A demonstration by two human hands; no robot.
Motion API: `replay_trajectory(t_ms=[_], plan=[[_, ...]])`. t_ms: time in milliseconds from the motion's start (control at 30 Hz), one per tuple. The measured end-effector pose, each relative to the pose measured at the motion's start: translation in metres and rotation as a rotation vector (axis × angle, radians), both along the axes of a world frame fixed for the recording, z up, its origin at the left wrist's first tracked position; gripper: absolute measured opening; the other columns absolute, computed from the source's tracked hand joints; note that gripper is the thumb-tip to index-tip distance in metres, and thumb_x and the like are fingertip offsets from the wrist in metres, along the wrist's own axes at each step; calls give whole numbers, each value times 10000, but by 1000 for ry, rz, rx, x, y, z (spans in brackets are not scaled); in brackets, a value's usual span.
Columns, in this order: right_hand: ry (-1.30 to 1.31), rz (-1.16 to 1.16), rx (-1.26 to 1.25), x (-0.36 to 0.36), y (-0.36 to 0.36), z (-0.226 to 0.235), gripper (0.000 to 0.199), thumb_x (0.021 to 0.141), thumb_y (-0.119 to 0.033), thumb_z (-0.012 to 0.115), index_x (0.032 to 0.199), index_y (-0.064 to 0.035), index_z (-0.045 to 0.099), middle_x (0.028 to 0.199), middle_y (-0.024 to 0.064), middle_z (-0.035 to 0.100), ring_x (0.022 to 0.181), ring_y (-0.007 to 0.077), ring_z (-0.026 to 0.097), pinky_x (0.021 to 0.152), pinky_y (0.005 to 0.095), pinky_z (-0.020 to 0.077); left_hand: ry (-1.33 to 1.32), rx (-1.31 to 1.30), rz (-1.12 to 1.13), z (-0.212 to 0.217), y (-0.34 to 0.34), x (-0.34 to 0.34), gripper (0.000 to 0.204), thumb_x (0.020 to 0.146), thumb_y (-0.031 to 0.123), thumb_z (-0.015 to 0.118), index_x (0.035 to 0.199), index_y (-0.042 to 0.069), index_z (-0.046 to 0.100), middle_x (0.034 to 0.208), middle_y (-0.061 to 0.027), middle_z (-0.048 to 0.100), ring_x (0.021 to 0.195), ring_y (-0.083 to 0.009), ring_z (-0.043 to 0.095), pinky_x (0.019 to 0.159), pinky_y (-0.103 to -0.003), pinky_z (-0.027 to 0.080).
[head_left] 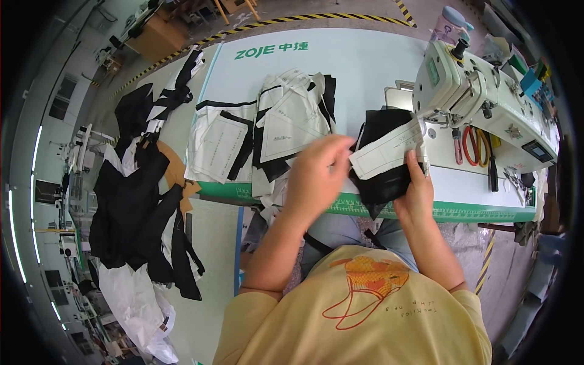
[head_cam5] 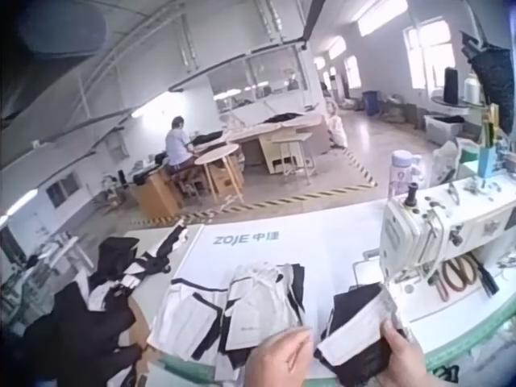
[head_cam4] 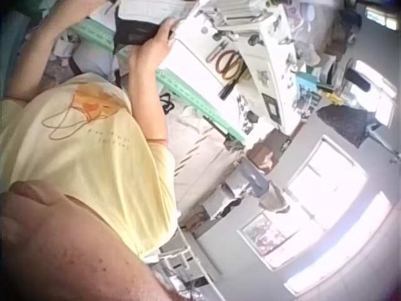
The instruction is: Sorting and organizing various black and white fabric pieces at a sewing workstation in a garment factory.
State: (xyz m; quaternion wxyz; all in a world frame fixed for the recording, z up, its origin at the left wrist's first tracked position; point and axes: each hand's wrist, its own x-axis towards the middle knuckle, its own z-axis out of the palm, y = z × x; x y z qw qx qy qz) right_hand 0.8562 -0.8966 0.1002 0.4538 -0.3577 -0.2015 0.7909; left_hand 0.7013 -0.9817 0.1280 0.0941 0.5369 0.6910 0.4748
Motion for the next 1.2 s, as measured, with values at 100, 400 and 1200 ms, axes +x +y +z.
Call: replay_trajectory(t_ms=[100, 400, 1200], plan=[[4, -22, 4, 9, 8, -1, 365, 915, -182, 567, 1240, -49, 466, 1157, 69, 560, 1054, 209, 558, 902, 356, 476, 376, -116, 90, -9, -20, -58, 265, 768, 83, 659, 1030, 52, 634, 1089, -89, 621, 1014, -279, 574, 871, -364, 462], [-4, -43, -3, 14, 4, -4, 360, 913, -183, 572, 1228, -41, 474, 1165, 75, 558, 1061, 213, 559, 902, 358, 474, 534, -206, 41, -35, -29, -81, 311, 740, 152, 690, 1013, 27, 608, 1106, -96, 604, 1031, -282, 569, 842, -382, 469], [-11, 413, -280, 18, 16, 14, 327, 915, -156, 526, 1175, 42, 511, 1108, 168, 607, 972, 261, 629, 860, 394, 520, -33, 243, -385, 34, 13, -30, 156, 815, 26, 595, 969, 42, 613, 1043, -104, 656, 979, -255, 627, 833, -329, 477]])
